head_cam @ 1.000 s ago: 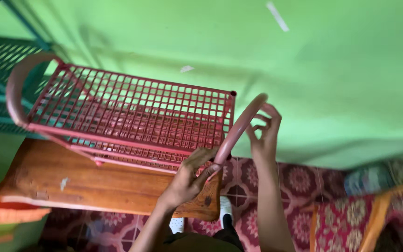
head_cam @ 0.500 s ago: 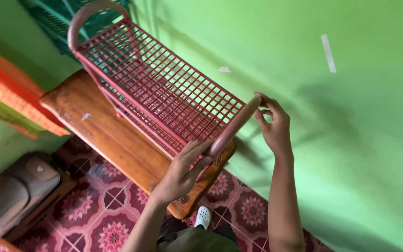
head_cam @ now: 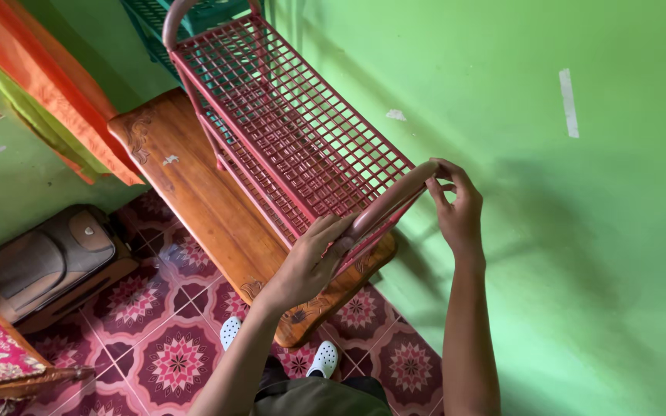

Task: The person disassembles two plastic storage racks on a wooden table. They remove the handles and shelves from a pink rack, then detach the handles and shelves from a green rack, placing the removed parts on the table.

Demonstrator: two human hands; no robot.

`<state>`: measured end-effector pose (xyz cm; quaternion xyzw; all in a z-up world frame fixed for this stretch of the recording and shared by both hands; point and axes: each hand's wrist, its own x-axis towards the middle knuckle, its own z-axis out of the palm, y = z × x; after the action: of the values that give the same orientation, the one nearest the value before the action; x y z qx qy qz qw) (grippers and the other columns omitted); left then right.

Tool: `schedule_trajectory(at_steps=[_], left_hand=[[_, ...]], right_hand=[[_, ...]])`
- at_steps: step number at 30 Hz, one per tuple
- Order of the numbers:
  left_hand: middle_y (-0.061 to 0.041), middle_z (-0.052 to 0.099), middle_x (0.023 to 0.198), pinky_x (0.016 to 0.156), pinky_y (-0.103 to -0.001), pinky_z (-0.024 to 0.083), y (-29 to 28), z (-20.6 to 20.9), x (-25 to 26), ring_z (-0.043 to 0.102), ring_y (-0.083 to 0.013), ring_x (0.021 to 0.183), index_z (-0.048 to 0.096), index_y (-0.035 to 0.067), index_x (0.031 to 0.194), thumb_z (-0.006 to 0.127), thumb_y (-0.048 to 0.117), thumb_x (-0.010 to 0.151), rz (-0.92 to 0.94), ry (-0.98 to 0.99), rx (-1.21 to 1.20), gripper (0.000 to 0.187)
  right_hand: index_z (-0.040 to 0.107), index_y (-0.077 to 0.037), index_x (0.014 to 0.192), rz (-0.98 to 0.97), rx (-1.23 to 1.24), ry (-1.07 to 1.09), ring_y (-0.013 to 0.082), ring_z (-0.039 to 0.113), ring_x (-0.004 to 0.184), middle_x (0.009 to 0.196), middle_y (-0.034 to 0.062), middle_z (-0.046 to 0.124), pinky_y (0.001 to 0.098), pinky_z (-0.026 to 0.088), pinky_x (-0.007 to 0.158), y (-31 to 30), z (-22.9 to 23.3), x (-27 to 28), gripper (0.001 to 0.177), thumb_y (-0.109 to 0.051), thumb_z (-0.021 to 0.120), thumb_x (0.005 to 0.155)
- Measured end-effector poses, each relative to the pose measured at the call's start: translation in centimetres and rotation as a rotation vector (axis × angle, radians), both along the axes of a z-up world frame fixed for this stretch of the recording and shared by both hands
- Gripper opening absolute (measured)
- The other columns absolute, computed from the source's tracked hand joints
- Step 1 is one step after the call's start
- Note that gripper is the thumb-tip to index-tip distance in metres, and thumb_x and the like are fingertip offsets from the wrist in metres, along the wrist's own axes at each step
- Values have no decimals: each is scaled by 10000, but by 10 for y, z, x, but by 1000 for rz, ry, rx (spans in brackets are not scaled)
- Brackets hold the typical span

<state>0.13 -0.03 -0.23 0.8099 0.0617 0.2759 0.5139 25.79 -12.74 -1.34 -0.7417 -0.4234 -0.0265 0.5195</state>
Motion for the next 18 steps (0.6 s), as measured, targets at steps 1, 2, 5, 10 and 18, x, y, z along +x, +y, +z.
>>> schedule_trajectory(at_steps=[1, 2, 5, 10, 18], left_hand=[[-144, 610, 1080, 827, -393, 515, 1, -1, 0, 610, -264, 951, 547, -32, 1425, 532, 93, 1045, -1, 10, -8, 401], [-147, 610, 1101, 844, -390, 517, 0, -2, 0, 613, -262, 976, 542, -37, 1427, 529, 93, 1044, 1, -11, 3, 405], [-154, 611, 1126, 875, -386, 523, 1, -3, -1, 621, -260, 1014, 536, -47, 1431, 527, 96, 1047, 7, -37, 22, 410], [-146, 635, 1109, 844, -369, 550, 5, -2, 1, 665, -250, 981, 543, -35, 1412, 536, 123, 1051, 34, 26, -41, 395], [-156, 665, 1142, 852, -389, 559, 8, -2, -3, 682, -267, 1000, 568, 0, 1424, 583, 130, 1026, 14, 39, 0, 419]], right_hand=[[661, -68, 1297, -2, 2, 1, 170, 709, 1074, 1176, 75, 728, 320, 564, 850, 1, -2, 1, 275, -102, 676, 1025], [659, -61, 1293, -8, 1, -4, 171, 708, 1079, 1177, 75, 729, 321, 560, 850, 0, -3, 1, 271, -103, 677, 1026], [652, -44, 1287, -19, 2, -8, 171, 706, 1094, 1181, 77, 727, 322, 560, 853, -1, -7, 3, 270, -107, 678, 1025], [657, -37, 1274, -19, 9, 34, 170, 711, 1102, 1183, 84, 727, 318, 587, 866, -2, -9, 6, 262, -123, 689, 1029], [659, -32, 1291, -5, 24, 15, 171, 714, 1110, 1200, 85, 725, 307, 601, 871, -4, -12, 6, 268, -105, 681, 1033]])
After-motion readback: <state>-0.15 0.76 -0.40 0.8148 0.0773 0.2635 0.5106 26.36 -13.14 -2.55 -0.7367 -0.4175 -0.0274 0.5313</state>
